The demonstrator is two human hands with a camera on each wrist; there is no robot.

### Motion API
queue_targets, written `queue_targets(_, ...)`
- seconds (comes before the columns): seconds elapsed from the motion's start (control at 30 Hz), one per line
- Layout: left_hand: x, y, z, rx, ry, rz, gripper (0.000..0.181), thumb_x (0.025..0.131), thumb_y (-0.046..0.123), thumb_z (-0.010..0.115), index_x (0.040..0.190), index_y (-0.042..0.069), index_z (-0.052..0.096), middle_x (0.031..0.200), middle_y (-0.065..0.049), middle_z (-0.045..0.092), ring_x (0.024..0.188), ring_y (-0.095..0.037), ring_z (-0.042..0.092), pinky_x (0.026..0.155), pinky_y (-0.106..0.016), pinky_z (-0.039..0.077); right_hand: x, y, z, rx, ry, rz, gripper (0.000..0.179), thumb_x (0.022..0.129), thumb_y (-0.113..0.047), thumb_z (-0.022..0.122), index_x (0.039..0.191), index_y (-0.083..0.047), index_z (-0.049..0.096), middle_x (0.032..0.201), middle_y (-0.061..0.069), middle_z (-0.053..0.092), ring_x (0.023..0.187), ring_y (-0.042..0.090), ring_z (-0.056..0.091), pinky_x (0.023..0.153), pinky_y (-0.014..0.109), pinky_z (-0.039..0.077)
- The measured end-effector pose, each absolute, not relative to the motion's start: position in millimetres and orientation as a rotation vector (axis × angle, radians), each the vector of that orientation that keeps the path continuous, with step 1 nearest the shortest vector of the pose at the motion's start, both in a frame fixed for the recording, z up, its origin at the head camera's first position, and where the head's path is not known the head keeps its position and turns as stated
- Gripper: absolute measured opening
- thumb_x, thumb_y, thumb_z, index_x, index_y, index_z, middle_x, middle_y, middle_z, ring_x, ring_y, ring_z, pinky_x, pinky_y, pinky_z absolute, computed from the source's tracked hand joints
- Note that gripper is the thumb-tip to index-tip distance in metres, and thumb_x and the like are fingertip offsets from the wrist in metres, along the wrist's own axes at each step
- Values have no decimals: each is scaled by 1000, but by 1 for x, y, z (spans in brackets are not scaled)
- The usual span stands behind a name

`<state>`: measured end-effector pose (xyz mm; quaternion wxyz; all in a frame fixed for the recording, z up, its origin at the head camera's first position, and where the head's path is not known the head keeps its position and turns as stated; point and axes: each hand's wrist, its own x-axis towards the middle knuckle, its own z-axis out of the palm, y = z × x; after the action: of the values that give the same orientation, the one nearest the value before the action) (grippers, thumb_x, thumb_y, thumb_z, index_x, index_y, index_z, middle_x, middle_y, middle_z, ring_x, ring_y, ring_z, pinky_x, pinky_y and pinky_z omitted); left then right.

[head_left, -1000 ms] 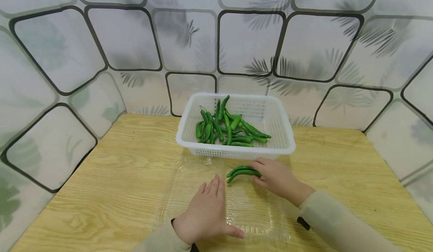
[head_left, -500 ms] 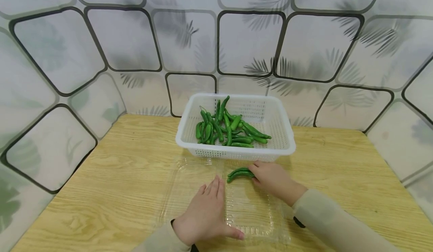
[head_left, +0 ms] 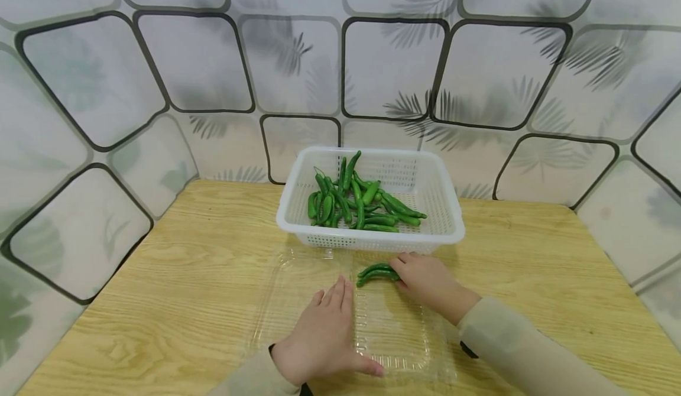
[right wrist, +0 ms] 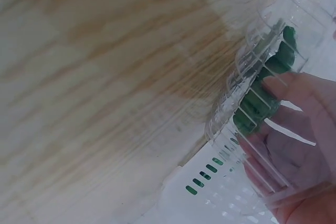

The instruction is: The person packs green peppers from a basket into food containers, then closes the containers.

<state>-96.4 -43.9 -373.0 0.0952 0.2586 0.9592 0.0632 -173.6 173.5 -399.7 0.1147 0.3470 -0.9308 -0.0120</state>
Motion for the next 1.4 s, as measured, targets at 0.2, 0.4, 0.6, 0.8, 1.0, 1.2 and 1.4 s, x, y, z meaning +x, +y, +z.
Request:
queue_targets(0.2,-95,-43,-373,766,2860,194,131,57,87,53,141,-10,29,145,-27,27,134,-31,28,103,-47,31,-173,174,-400,1035,-2713,-35,28,74,-20,78,94,-7,62,88,5,61,77,23,60,62,38,50)
queue_targets(0.4,-95,-43,-374,777,2878,180,131,57,87,53,140,-10,30,145,-27,28,134,-31,29,103,-47,31,-174,175,-401,1070,-2693,30,24,76,-19,77,93,-9,63,89,3,57,77,20,58,62,35,50)
queue_targets(0.6,-94,-44,-374,789,2890,176,131,57,87,52,140,-11,30,145,-28,28,134,-32,29,103,-48,31,-174,175,-401,1232,-2644,121,12,81,-13,70,77,-16,60,71,-6,52,60,11,52,52,27,44)
queue_targets(0.8,-94,-44,-374,794,2887,179,130,58,87,51,140,-11,30,145,-28,28,134,-32,29,103,-48,31,-175,175,-400,1289,-2748,122,13,85,-14,65,73,-17,62,65,-8,51,54,7,49,48,26,42)
queue_targets(1.0,-95,-44,-374,795,2879,182,130,58,87,51,141,-10,28,145,-28,27,134,-31,29,103,-47,31,-176,174,-399,1248,-2860,135,12,88,-16,62,76,-17,63,66,-8,56,57,8,54,52,29,45)
queue_targets(1.2,-96,-44,-373,789,2868,176,130,59,88,50,142,-10,27,146,-27,26,135,-31,28,104,-46,31,-177,173,-398,1239,-2898,147,12,89,-17,61,77,-16,62,65,-8,55,57,8,53,52,30,45)
queue_targets(1.4,-95,-45,-372,788,2846,189,129,60,87,51,142,-10,27,146,-27,26,135,-32,28,103,-47,31,-177,174,-397,1253,-2909,222,9,90,-17,59,81,-15,63,68,-8,57,59,7,53,53,29,45)
